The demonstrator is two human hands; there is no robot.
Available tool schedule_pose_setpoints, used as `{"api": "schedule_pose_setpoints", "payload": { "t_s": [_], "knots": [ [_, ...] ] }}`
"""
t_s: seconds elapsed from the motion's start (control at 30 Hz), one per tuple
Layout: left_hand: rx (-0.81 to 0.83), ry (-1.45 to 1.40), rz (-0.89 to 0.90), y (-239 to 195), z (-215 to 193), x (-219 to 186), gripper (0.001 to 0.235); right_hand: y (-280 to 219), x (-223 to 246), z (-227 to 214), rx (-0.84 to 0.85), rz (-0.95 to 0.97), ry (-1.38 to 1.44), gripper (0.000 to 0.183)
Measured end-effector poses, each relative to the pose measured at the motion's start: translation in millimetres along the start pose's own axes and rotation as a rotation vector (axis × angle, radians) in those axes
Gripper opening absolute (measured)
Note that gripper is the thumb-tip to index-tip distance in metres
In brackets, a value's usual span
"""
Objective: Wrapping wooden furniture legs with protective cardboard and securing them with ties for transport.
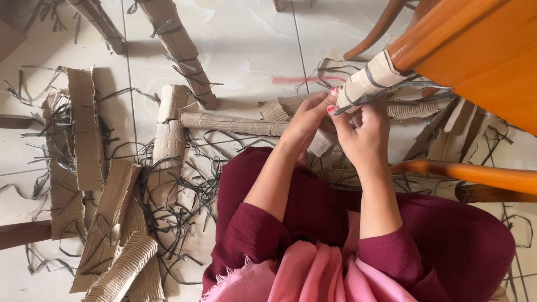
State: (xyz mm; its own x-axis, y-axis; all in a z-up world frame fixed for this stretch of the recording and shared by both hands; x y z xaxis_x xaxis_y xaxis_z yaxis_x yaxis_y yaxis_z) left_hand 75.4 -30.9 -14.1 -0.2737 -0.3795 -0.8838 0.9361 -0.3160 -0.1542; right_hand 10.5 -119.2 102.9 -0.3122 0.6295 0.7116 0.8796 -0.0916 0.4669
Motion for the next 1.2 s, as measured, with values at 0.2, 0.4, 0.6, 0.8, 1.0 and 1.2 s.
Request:
{"api": "schedule_pose_setpoints", "payload": {
  "t_s": [0.2,0.4,0.6,0.8,1.0,1.2],
  "knots": [
    [-0.016,-0.064,0.264,-16.1,11.2,-29.2,0.043,8.5,-11.3,6.7,-0.001,-0.161,0.067,0.055],
    [-0.135,0.129,0.456,-33.4,-3.9,-52.8,0.018,10.8,-32.7,7.1,-0.03,-0.264,0.094,0.046],
    [-0.186,0.195,0.335,-47.6,-17.1,-54.5,0.023,6.7,-26.8,7.4,-0.089,-0.302,0.067,0.031],
    [-0.23,0.327,0.268,-51.7,-36.6,-51.6,0.021,7.7,-14.3,9.8,-0.18,-0.335,0.024,0.022],
    [-0.17,0.001,0.086,-33.9,-24.1,-22.0,0.036,6.8,-12.1,20.5,-0.309,-0.369,-0.08,0.017],
    [-0.245,0.655,0.061,-44.1,-30.6,-34.4,0.024,4.9,-15.2,26.7,-0.381,-0.336,-0.157,0.016]
  ]
}}
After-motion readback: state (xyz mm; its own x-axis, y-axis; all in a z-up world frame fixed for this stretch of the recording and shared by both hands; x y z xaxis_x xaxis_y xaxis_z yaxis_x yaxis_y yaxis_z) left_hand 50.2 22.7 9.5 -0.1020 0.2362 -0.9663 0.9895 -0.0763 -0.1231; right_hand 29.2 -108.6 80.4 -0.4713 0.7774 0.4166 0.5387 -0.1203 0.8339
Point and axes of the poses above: each hand's wrist, its own y-axis towards the middle knuckle, its own z-axis out of the palm, x = y × z, the point moved 3 cm from there along y, towards the middle knuckle, and after that the axes turned 7 degrees about y, right-handed, at the moved point
